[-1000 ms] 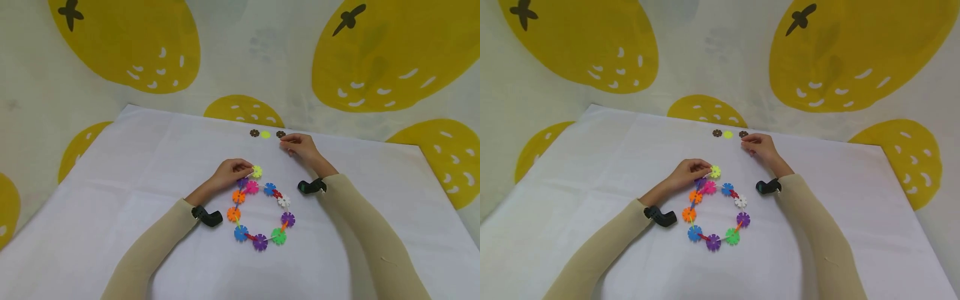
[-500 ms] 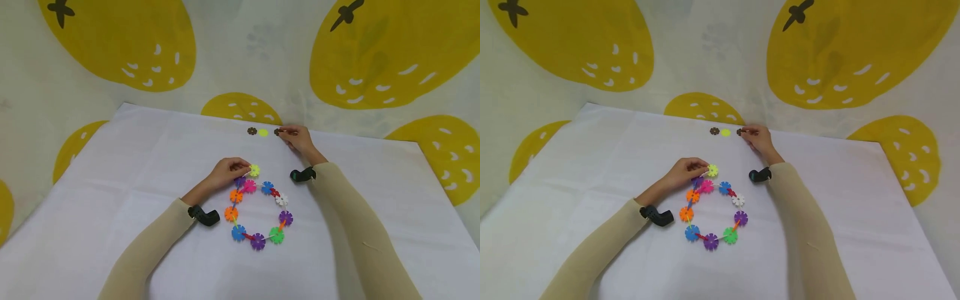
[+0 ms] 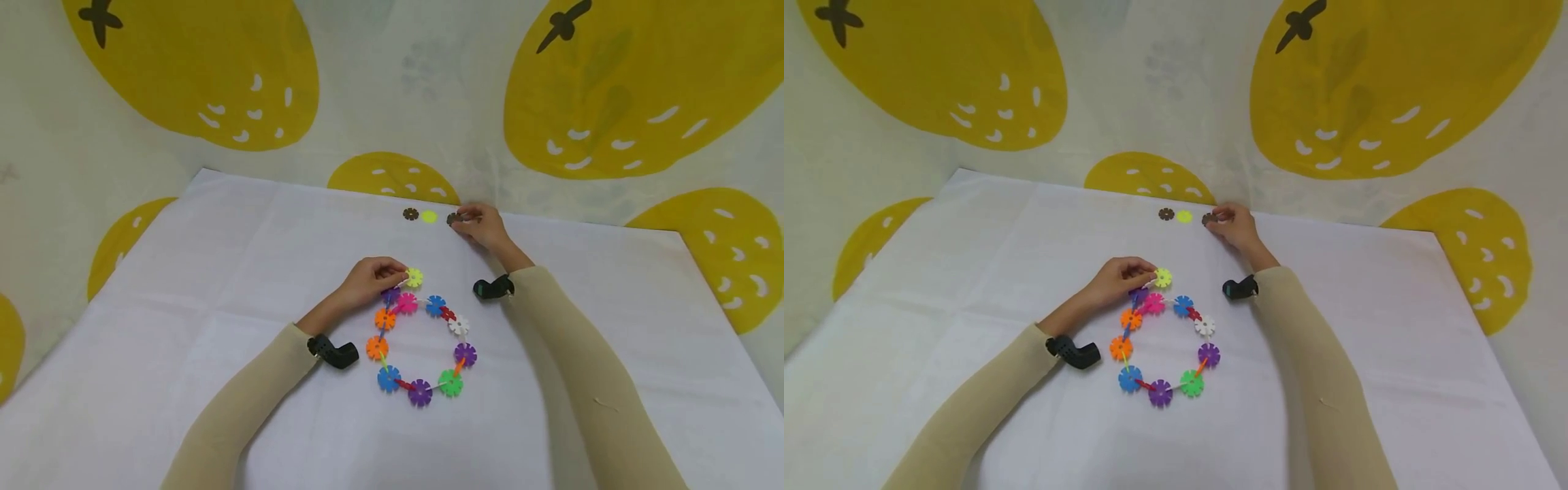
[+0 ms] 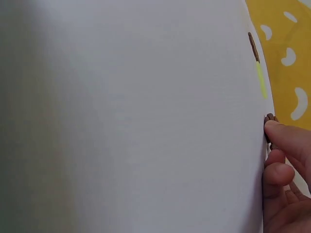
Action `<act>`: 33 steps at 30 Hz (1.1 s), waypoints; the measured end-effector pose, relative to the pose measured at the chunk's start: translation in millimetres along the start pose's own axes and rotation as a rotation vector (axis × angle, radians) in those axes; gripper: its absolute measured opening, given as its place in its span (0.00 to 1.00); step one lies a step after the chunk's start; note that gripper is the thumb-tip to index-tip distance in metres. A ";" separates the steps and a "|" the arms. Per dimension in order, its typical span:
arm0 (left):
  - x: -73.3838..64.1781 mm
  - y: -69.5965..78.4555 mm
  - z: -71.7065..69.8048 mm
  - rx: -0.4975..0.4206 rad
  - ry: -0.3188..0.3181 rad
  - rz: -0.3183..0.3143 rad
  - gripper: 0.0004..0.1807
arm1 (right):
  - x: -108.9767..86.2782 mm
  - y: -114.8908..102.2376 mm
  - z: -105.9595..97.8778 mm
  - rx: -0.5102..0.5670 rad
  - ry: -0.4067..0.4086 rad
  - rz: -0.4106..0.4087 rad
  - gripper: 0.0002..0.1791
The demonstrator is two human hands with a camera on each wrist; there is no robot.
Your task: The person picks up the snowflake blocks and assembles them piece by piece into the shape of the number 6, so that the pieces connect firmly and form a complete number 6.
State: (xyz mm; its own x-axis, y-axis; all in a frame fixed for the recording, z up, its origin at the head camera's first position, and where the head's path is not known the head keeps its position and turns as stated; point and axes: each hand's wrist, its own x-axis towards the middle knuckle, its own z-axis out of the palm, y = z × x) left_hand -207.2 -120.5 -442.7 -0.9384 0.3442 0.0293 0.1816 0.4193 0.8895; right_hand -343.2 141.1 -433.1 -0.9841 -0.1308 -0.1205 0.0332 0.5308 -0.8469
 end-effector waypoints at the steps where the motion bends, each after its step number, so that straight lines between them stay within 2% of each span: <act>1: 0.5 -0.4 -0.3 0.008 0.002 0.000 0.13 | -1.8 0.2 0.1 -0.004 0.000 -0.018 0.22; 5: 0.9 -1.7 -0.8 0.023 0.007 -0.019 0.14 | -9.5 1.9 1.5 0.027 -0.020 -0.062 0.20; 11: 0.2 -4.2 -0.8 -0.008 0.017 -0.033 0.14 | -20.9 3.8 3.9 0.082 -0.068 -0.066 0.19; 18: 3.1 -5.6 -3.7 -0.048 0.090 -0.053 0.13 | -29.3 2.1 8.5 0.172 -0.150 -0.104 0.20; 24: 8.7 -9.2 -5.9 -0.108 0.153 -0.112 0.14 | -38.8 1.0 15.9 0.224 -0.227 -0.057 0.17; 28: 6.7 -9.8 -7.7 -0.107 0.139 -0.113 0.15 | -46.7 -1.6 20.3 0.252 -0.282 -0.046 0.13; 33: 9.0 -7.5 -6.2 -0.085 0.118 -0.081 0.15 | -51.4 -1.4 21.5 0.240 -0.303 -0.082 0.09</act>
State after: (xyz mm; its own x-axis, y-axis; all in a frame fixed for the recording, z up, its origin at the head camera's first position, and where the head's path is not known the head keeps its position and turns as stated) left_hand -218.8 -125.7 -446.3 -0.9778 0.2095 0.0048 0.0832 0.3672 0.9264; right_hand -288.8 129.1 -436.9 -0.8904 -0.4247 -0.1641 0.0314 0.3024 -0.9527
